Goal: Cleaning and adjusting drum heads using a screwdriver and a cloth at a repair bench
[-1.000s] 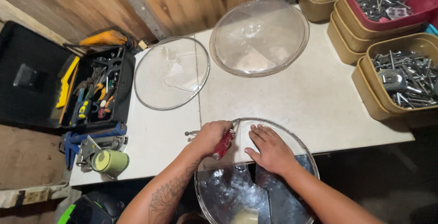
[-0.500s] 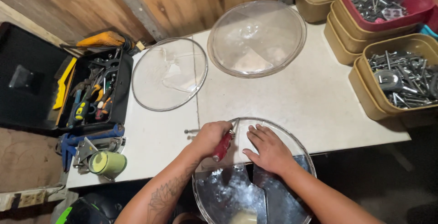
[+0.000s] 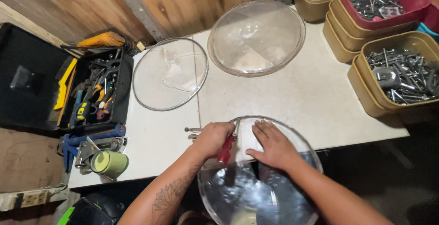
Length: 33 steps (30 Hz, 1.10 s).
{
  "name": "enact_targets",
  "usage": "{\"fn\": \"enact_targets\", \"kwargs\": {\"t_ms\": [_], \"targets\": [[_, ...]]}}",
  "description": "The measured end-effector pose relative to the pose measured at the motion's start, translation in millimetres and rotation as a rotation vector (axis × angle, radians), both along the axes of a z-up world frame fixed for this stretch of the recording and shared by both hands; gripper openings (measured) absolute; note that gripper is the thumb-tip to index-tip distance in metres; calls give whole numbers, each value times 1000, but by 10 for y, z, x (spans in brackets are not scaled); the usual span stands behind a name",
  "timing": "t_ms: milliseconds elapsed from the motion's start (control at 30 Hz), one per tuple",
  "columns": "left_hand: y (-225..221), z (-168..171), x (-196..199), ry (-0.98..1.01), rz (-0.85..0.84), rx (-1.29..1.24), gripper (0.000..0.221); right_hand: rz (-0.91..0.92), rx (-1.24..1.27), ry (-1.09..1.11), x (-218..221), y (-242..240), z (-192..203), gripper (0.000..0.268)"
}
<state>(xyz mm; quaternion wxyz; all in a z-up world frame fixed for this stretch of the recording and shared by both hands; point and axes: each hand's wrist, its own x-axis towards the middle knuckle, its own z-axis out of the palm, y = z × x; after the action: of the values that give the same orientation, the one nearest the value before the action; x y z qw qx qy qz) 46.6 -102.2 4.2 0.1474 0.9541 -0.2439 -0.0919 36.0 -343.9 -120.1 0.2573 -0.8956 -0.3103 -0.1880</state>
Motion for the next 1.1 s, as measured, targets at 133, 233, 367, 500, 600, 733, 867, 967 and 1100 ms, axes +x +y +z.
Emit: {"fn": "enact_targets", "kwargs": {"t_ms": [133, 233, 367, 500, 600, 733, 867, 967, 1100], "targets": [[77, -166, -1, 1, -30, -31, 17, 63, -78, 69, 20, -132, 221, 75], [64, -255, 38, -22, -25, -57, 19, 49, -120, 107, 20, -138, 166, 73], [26, -290, 89, -77, -68, -26, 17, 42, -114, 137, 37, -149, 138, 76], [12, -205, 79, 19, -10, -38, 15, 47, -104, 135, 29, -163, 57, 77], [91, -334, 138, 131, 111, -59, 16, 49, -111, 143, 36, -169, -6, 77], [-19, -233, 74, -48, -101, 9, 18, 42, -112, 137, 40, -155, -35, 77], [18, -351, 141, 72, 12, -119, 18, 44, -109, 150, 43, -171, -18, 78], [-14, -268, 105, 23, -39, -52, 17, 51, -114, 156, 54, -160, -7, 79], [10, -279, 122, -19, -151, -85, 20, 51, -112, 145, 60, -164, 7, 79]]}}
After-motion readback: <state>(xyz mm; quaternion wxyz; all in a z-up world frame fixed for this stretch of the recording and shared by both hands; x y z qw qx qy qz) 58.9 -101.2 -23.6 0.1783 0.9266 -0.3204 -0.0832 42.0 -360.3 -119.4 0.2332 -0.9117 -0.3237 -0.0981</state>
